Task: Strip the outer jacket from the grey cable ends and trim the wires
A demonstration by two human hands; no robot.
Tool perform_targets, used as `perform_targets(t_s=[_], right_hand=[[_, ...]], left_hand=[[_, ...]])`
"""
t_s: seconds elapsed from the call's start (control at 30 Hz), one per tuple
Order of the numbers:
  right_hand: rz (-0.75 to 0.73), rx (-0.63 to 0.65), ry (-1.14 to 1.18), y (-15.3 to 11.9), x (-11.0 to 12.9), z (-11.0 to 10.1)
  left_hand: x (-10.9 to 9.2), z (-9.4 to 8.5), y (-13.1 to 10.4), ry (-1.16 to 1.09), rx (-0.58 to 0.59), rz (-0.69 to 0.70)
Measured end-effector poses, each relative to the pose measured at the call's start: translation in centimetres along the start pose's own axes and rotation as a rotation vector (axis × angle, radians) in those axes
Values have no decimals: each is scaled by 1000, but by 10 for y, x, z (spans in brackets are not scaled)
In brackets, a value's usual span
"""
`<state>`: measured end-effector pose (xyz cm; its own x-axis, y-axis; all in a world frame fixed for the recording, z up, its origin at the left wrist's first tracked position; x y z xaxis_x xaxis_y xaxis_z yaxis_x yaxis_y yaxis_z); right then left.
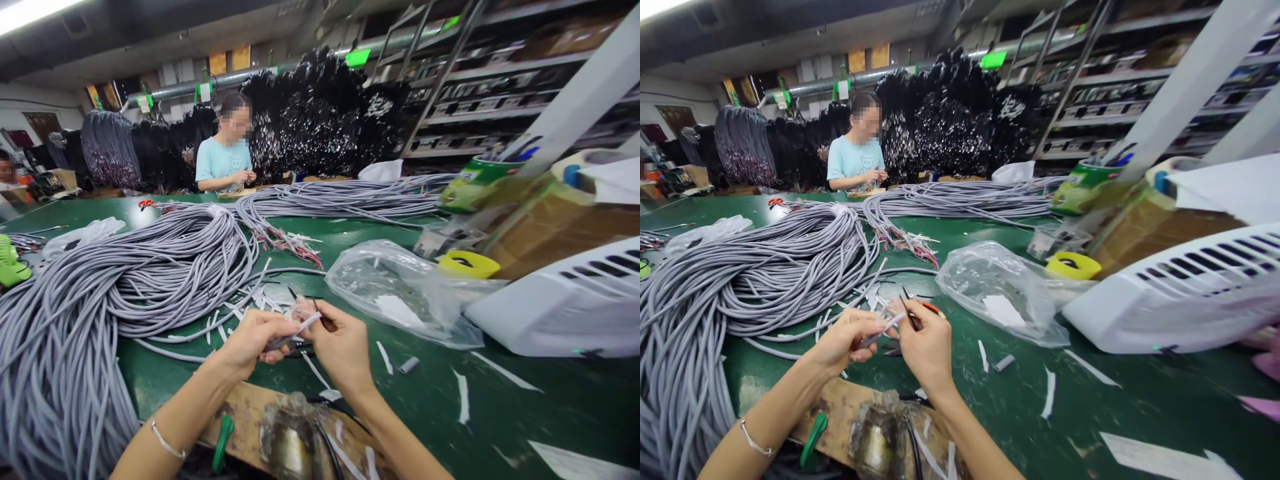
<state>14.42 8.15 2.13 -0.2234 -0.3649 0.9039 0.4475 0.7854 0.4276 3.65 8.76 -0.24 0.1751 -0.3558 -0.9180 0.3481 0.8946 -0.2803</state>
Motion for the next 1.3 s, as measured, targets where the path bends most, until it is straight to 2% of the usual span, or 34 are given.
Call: perform_targets(t_s=[0.1,0.2,0.33,0.47,0.6,0.67,0.73,0.8,0.83,0.97,1.03,1.2,1.3], right_hand=[[185,-25,158,2,-11,0],[295,-48,271,1,-13,-1],[271,22,302,-3,-5,1],[207,18,351,-4,1,-3],[289,-33,455,-5,-2,-5],[341,76,466,-7,-1,6],[357,282,408,-14,2,23],[288,416,312,-17,7,31],[221,421,259,-16,10,30],[-123,248,22,-8,27,15],[-222,229,-63,-11,31,14],[-270,242,-166,-14,33,16],[-257,73,-173,-6,35,0]], left_hand=[[7,0,3,-26,-14,-61],[10,-2,5,-30,-43,-82],[14,-2,8,-17,-65,-86],[15,-3,9,-44,-59,-82],[17,-5,9,-65,-60,-110],[17,-5,9,-69,-59,-129],[18,-4,9,-68,-52,-149],[18,-4,10,-89,-61,-146],[16,-6,11,-114,-86,-124],[-4,-24,11,-240,-250,76],[-17,-30,8,-276,-274,171],[-35,-32,2,-298,-229,276],[-35,-28,1,-264,-185,279]])
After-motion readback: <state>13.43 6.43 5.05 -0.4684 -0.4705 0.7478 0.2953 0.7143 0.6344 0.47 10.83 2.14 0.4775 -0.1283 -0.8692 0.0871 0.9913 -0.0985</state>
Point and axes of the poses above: each hand's wrist, its own y-axis towards the middle knuckle, its own z-axis out of the palm, x = y × z, the point moved 9 cm from there along y, towards the middle knuckle, and after that the axes turned 9 degrees about -x, right-handed, at the moved point
